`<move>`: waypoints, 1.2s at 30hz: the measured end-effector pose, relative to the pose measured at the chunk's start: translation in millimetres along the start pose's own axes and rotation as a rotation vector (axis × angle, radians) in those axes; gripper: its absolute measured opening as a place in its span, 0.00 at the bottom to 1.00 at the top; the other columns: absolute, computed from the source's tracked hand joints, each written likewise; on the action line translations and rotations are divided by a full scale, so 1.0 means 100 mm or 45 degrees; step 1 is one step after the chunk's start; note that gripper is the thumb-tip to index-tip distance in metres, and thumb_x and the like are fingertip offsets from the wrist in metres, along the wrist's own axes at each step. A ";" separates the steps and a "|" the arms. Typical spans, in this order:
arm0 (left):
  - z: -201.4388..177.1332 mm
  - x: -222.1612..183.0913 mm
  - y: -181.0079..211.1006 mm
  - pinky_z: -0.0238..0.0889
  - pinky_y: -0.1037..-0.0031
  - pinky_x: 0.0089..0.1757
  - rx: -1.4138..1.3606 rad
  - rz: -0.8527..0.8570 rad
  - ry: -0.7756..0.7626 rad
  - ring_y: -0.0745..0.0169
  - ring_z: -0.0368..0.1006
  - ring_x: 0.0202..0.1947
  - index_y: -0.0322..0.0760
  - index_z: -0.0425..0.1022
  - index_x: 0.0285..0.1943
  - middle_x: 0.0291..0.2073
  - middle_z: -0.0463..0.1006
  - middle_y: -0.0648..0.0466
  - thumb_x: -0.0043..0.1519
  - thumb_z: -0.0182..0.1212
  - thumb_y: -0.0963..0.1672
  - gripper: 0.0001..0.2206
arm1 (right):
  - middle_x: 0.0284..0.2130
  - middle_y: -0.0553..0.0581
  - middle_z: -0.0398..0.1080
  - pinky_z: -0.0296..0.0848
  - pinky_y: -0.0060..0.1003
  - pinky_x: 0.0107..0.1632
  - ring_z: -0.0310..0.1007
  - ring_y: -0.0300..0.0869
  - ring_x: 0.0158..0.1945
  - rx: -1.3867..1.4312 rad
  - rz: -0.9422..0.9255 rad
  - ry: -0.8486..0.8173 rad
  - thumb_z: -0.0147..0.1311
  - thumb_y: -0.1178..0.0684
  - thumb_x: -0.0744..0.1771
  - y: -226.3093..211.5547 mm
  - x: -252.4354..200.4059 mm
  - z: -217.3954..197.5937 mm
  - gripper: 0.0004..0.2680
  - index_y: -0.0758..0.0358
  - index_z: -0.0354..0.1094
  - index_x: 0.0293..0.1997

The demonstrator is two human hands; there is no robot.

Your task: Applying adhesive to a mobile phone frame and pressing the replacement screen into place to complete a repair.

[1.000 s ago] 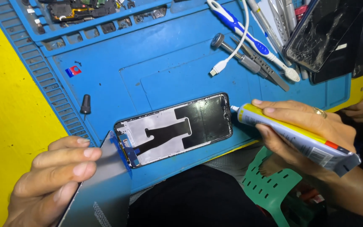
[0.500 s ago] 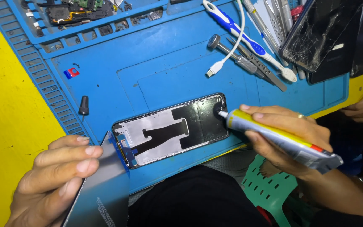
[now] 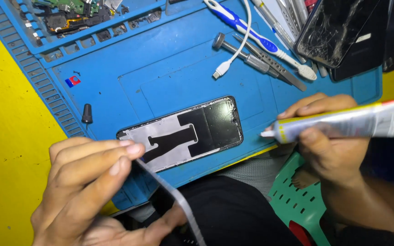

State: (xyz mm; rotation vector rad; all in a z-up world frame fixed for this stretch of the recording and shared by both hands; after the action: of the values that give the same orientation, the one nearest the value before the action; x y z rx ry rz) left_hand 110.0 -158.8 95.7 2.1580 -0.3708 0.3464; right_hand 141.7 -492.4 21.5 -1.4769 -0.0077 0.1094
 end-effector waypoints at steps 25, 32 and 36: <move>0.10 -0.09 -0.14 0.69 0.57 0.54 0.054 -0.020 0.002 0.47 0.81 0.51 0.35 0.68 0.59 0.51 0.79 0.42 0.54 0.79 0.56 0.34 | 0.41 0.63 0.74 0.87 0.34 0.49 0.82 0.50 0.47 -0.551 -0.344 -0.259 0.57 0.51 0.67 0.11 0.04 0.10 0.10 0.65 0.65 0.48; 0.08 -0.07 -0.15 0.67 0.56 0.52 0.054 0.046 -0.016 0.40 0.82 0.50 0.32 0.67 0.58 0.51 0.80 0.37 0.54 0.75 0.57 0.34 | 0.41 0.61 0.74 0.88 0.34 0.49 0.82 0.49 0.47 -0.549 -0.347 -0.292 0.57 0.52 0.67 0.11 0.04 0.09 0.10 0.65 0.65 0.48; 0.09 -0.09 -0.12 0.69 0.57 0.55 0.064 -0.017 0.017 0.45 0.81 0.51 0.35 0.67 0.60 0.51 0.80 0.40 0.57 0.69 0.56 0.31 | 0.41 0.64 0.74 0.86 0.34 0.49 0.81 0.49 0.47 -0.578 -0.370 -0.318 0.57 0.52 0.67 0.07 0.04 0.11 0.10 0.65 0.64 0.47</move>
State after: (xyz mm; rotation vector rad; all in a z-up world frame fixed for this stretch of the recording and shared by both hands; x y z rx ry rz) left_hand 107.2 -158.7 78.5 2.2052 -0.3434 0.3664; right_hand 144.9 -480.4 15.7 -1.8882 -0.4750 0.0564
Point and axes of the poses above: each hand's wrist, its own x-axis towards the middle knuckle, its own z-axis out of the palm, y = z × x, the point moved 4 cm from there along x, towards the middle knuckle
